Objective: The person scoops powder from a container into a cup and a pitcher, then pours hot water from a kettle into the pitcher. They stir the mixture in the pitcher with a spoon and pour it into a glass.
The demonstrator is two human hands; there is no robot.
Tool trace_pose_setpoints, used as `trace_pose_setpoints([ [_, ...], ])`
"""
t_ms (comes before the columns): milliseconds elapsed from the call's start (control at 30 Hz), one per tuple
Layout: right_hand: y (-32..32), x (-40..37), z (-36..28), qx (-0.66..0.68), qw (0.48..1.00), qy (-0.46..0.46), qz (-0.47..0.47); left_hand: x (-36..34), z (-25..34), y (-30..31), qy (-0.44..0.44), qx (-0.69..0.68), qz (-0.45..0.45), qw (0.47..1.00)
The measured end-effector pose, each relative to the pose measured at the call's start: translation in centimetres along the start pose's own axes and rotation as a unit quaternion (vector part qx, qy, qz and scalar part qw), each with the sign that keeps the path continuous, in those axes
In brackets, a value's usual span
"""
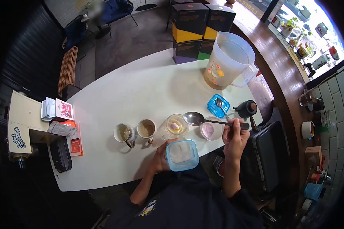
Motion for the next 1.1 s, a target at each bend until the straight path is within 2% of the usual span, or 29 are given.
trace_pose_setpoints([
  [33, 0.6, 0.1, -0.3, 0.037, 0.999, -0.003, 0.015, 0.0, 0.0, 0.0, -0.002, 0.0, -0.006, 1.0],
  [100, 1.7, 0.0, -1.7, 0.031, 0.999, 0.02, 0.03, 0.0, -0.2, 0.0, 0.016, 0.001, -0.009, 1.0],
  [167, 2.6, -0.4, -3.2, 0.014, 0.997, 0.053, 0.048, 0.2, -0.3, 0.0, -0.003, 0.015, -0.014, 1.0],
  [267, 3.3, -1.5, -4.9, -0.033, 0.991, 0.103, 0.08, 0.6, -0.4, 0.1, -0.023, 0.033, -0.019, 0.999],
  [333, 3.3, -2.6, -5.3, -0.141, 0.979, 0.13, 0.073, 1.0, -0.4, 0.0, -0.027, 0.034, -0.024, 0.999],
  [367, 3.3, -3.0, -5.1, -0.157, 0.978, 0.13, 0.042, 1.3, -0.3, -0.1, -0.043, 0.05, -0.02, 0.998],
  [433, 3.9, -3.5, -4.5, -0.342, 0.929, 0.134, -0.044, 1.6, -0.2, -0.3, -0.063, 0.062, -0.015, 0.996],
  [500, 3.5, -3.6, -3.5, -0.355, 0.911, 0.185, -0.097, 1.7, -0.2, -0.5, -0.061, 0.054, -0.03, 0.996],
  [533, 3.1, -3.8, -3.8, -0.376, 0.903, 0.173, -0.116, 1.6, -0.1, -0.5, -0.061, 0.052, -0.028, 0.996],
  [700, 3.5, -3.1, -1.2, -0.384, 0.887, 0.221, -0.13, 1.1, 0.3, -0.9, -0.042, 0.026, -0.015, 0.999],
  [800, 4.1, -3.2, -0.6, -0.342, 0.919, 0.195, -0.036, 0.8, -0.4, -1.3, -0.037, 0.02, -0.011, 0.999],
  [833, 3.9, -3.3, -1.0, -0.343, 0.917, 0.197, -0.047, 0.8, -0.4, -1.5, -0.037, 0.018, 0.0, 0.999],
  [900, 3.9, -3.4, -2.3, -0.256, 0.954, 0.155, 0.012, 0.8, -0.2, -1.8, -0.043, 0.012, 0.004, 0.999],
  [1100, 4.0, -3.0, -2.0, -0.255, 0.956, 0.146, -0.016, 0.7, 0.6, -3.0, -0.064, -0.005, 0.024, 0.998],
])
Point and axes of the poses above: each hand's wrist, its own x-axis towards the middle knuckle, its own y-axis out of the back of the hand, z = x × y, the point moved 1 cm from there along x, towards the middle knuckle, and after that the axes turned 5 degrees about x, right-handed, at the moved point
